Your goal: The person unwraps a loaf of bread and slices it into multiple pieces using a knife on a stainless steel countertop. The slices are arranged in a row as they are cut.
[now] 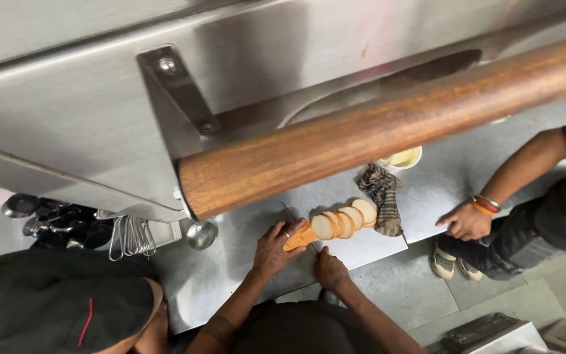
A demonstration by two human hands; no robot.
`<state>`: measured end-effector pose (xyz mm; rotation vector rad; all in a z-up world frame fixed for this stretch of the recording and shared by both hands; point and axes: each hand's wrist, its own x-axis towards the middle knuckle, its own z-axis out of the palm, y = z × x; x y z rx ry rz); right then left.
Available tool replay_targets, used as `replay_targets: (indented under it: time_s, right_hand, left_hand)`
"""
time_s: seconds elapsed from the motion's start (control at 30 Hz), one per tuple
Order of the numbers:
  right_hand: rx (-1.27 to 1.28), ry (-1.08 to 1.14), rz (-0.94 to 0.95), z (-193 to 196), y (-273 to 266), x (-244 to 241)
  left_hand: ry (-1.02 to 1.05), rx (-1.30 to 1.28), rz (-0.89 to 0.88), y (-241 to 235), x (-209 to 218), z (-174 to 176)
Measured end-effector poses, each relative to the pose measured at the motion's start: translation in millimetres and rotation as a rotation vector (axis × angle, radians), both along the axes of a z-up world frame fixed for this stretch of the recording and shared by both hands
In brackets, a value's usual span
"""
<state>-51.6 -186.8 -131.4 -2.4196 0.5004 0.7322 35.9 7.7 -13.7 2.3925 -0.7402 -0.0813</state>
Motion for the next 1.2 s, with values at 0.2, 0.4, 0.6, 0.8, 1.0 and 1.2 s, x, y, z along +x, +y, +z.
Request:
replay_targets:
  time_s: [0.2, 0.4, 0.6, 0.8, 1.0, 1.2]
  right_hand:
    - [0.022, 0.021, -0.021, 1, -1, 0]
    - [-0.005, 0.007, 0.049, -5, -2, 4]
    - [0.134, 0.166, 0.054, -8, -13, 10]
    - [-0.025, -0.375, 0.371, -24, -6, -5]
    - [-0.114, -0.361, 0.239, -37, -4, -61]
    - [-0.089, -0.363, 0.072, -41, -8, -73]
  left_hand:
    - [-0.044, 0.016, 0.014, 0, 1, -13]
    - [0.006, -0.003, -0.016, 1, 6, -13]
    - [-0.046, -0.052, -0.055, 3, 9, -14]
    - [-0.069, -0.067, -0.064, 7, 8, -16]
    - [0.077, 0.068, -0.049, 8, 15, -18]
    - [0.209, 0.167, -0.038, 4, 21, -16]
